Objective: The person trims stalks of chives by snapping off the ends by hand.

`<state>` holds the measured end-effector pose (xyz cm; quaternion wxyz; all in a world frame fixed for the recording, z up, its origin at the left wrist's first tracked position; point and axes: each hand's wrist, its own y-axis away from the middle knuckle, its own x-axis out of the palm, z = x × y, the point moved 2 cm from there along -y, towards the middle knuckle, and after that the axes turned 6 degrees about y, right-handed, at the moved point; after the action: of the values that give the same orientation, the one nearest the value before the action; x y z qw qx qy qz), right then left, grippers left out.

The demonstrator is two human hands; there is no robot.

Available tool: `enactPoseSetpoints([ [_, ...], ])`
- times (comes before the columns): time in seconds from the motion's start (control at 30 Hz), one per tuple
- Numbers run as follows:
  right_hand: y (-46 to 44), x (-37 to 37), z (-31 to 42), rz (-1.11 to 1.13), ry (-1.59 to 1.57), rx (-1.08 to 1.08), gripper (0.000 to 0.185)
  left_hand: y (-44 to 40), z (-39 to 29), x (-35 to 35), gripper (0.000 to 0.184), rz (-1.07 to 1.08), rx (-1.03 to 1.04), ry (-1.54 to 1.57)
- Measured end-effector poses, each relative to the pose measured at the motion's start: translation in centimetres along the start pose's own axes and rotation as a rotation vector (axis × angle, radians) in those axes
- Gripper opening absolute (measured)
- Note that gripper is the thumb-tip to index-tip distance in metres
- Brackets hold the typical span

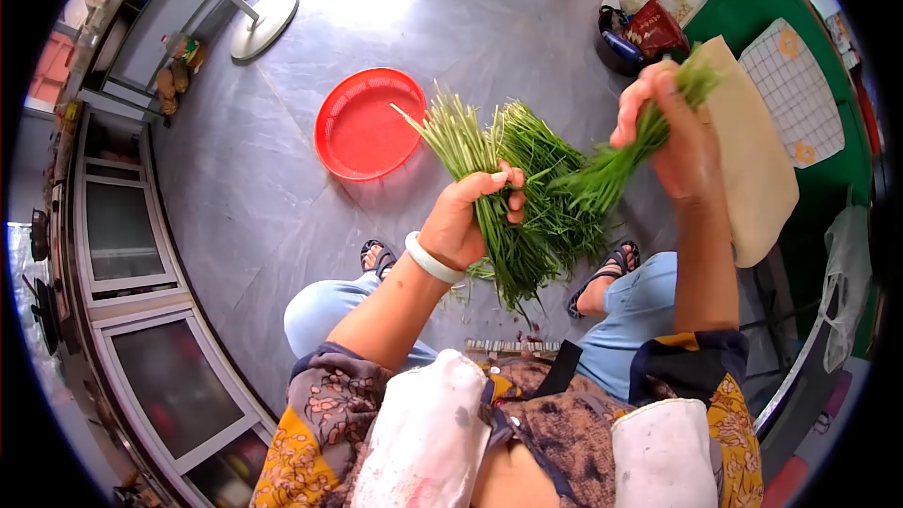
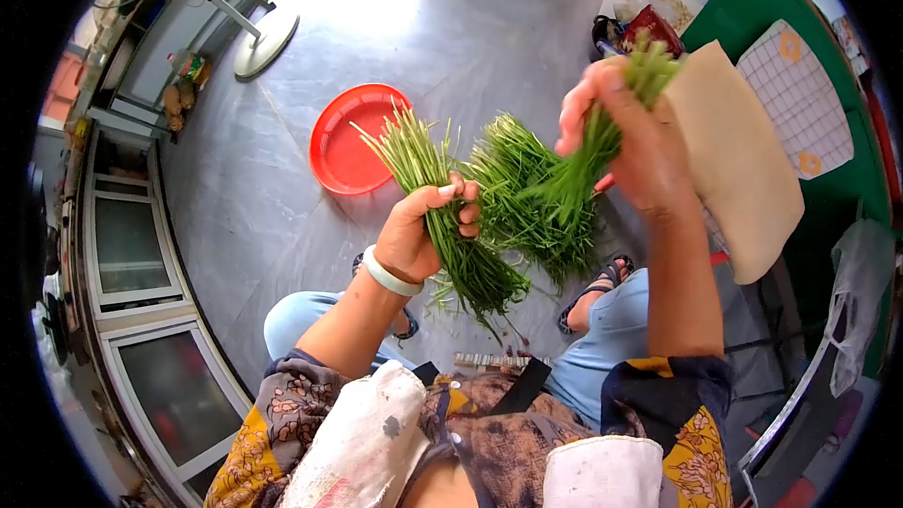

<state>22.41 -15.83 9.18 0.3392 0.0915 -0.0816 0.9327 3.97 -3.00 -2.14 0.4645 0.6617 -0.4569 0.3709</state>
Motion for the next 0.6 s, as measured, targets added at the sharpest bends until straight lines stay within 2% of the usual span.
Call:
enactPoseSetpoints([
  [0.1,0.4,0.5,-1.5,0.162,0.076,0.113,0.022,0.1,0.1,0.3,0.018,0.027,0.004,0.016],
  [0.13,0.6,1.1,-1.6,0.168,0.127,0.136,0.016,0.2,0.1,0.7,0.024,0.027,0.012,0.052],
  [0.23,1.3,2.7,-1.9,0.219,0.417,0.146,0.01,0.4,0.1,1.1,0.028,0.046,0.022,0.019],
  [0.37,1.7,4.1,-3.3,0.412,0.358,0.141,0.009,0.5,0.1,1.2,0.032,0.067,0.019,-0.024],
  [0.4,1.9,4.5,-3.9,0.397,0.343,0.206,0.011,0.5,0.1,1.2,0.032,0.074,0.019,-0.039],
  [0.6,1.7,4.6,-5.1,0.343,0.285,0.201,0.014,0.5,0.4,0.9,0.035,0.107,-0.015,-0.051],
])
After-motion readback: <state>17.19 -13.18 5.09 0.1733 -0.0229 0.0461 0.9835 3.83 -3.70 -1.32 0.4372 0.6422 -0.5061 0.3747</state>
